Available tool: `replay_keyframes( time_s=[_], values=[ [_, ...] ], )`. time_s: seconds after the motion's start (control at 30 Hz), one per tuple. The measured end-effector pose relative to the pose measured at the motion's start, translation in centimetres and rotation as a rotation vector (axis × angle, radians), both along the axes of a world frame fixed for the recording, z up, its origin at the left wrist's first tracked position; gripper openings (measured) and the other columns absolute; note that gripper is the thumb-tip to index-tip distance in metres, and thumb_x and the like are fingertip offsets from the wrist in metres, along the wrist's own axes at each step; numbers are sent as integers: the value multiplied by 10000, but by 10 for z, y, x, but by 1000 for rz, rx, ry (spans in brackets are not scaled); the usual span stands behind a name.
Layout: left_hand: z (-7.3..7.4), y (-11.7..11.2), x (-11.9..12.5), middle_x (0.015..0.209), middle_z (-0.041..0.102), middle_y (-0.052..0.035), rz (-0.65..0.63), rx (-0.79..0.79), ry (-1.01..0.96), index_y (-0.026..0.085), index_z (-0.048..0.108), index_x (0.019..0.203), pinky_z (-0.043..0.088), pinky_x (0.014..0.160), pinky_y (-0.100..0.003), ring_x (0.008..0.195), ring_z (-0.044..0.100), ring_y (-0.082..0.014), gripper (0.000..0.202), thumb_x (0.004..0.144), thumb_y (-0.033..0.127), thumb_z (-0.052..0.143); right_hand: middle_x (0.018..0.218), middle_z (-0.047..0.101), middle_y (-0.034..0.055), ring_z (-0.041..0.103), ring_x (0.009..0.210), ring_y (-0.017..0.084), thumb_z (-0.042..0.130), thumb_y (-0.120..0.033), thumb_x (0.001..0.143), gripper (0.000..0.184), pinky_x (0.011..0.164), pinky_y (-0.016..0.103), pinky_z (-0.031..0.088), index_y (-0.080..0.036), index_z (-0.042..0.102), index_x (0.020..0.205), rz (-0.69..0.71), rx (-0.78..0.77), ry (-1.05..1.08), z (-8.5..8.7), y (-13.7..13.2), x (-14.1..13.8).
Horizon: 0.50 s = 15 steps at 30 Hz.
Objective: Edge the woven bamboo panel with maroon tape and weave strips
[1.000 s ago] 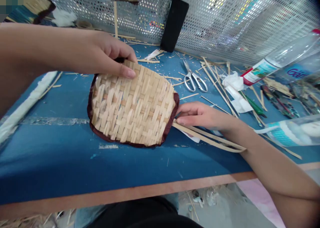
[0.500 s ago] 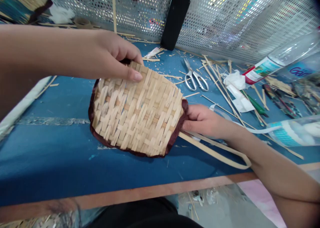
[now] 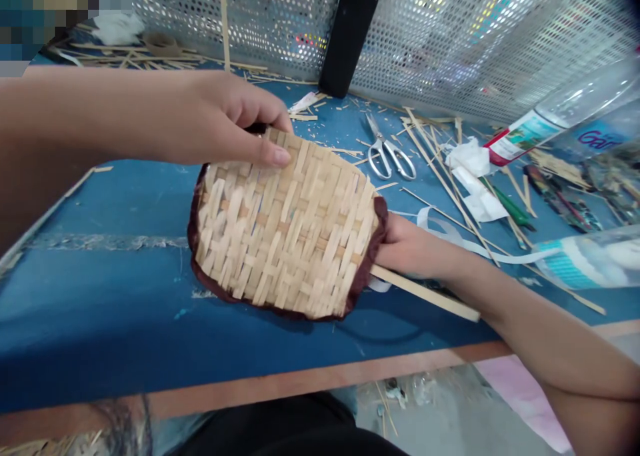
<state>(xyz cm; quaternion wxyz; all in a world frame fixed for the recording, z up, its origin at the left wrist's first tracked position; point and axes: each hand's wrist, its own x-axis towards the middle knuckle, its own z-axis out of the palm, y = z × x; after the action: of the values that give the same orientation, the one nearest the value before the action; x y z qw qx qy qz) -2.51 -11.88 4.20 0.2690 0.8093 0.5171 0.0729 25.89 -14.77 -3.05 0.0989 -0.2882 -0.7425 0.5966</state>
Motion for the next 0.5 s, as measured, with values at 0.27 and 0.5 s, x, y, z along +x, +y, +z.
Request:
replay_keyframes(
  time_s=[0.27,0.5],
  values=[
    [4,10,-22,810,651,-11,84,16,52,202,667,1030,424,585,-277,712,621,-210,603,711,709,600,633,593,-40,535,524,91,658,-347,876,174,513,216,439,-174,649,891,-21,-100,46,6,8,1],
    [-5,-5,3,882,659,9,-88,44,33,211,682,1016,399,668,-281,758,609,-180,473,849,636,556,696,666,9,623,728,185,743,-335,792,148,693,301,533,-201,683,804,-42,48,-46,0,1,4]
  ],
)
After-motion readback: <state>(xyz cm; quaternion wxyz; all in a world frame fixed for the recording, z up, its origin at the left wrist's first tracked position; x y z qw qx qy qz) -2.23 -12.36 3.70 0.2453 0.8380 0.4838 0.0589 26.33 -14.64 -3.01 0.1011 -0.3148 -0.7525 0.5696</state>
